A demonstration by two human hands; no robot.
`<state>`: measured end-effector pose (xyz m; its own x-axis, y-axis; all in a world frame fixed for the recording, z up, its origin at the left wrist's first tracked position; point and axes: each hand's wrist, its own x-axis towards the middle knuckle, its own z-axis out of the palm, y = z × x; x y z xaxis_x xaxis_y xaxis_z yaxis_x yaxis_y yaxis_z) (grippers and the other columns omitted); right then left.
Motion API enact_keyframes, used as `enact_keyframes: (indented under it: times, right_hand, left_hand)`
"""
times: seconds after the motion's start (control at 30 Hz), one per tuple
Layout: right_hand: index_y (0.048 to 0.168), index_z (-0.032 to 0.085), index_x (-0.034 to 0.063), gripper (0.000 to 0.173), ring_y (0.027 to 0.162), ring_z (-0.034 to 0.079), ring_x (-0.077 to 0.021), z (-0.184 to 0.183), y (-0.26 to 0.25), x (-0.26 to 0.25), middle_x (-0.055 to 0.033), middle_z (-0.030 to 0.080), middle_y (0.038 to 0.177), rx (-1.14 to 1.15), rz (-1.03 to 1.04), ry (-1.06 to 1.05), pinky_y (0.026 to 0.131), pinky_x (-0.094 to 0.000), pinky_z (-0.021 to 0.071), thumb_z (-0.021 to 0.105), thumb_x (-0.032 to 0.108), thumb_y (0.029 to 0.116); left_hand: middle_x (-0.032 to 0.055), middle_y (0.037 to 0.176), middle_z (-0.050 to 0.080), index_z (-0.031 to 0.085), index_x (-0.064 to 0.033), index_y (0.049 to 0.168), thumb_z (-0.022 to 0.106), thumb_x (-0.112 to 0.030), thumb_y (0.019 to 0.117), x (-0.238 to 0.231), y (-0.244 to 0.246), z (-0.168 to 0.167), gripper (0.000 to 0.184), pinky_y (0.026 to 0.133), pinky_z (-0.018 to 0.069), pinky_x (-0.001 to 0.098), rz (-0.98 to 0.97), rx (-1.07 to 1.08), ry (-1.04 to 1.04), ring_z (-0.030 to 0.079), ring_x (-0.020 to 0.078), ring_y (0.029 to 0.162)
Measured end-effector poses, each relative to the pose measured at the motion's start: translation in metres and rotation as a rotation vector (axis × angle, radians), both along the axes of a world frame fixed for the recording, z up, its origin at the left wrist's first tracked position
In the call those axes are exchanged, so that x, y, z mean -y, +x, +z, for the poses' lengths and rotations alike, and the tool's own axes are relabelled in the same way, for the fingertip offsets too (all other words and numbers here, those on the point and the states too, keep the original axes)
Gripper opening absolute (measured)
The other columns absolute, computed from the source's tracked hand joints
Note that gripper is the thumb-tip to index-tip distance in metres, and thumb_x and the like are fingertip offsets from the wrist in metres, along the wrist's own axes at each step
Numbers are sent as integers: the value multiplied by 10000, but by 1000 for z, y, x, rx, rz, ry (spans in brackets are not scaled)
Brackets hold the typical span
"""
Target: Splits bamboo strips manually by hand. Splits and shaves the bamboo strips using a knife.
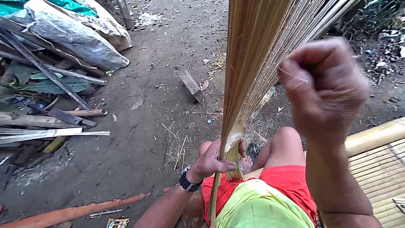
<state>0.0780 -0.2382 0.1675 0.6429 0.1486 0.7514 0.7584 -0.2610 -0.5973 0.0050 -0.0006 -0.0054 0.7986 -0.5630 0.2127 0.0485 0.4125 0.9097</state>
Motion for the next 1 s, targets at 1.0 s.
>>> enact_keyframes:
  times: [1.0]
  right_hand:
    - [1201,656,18,308,709,571,-69,-58,-12,-17,-42,617,964,20,-90,-146,565,-207,499,752,129,931]
  left_hand:
    - [147,1160,632,382,-20,1457,771,-187,819,6,-7,13,765,940,555,417,106,7,101,645,268,1071]
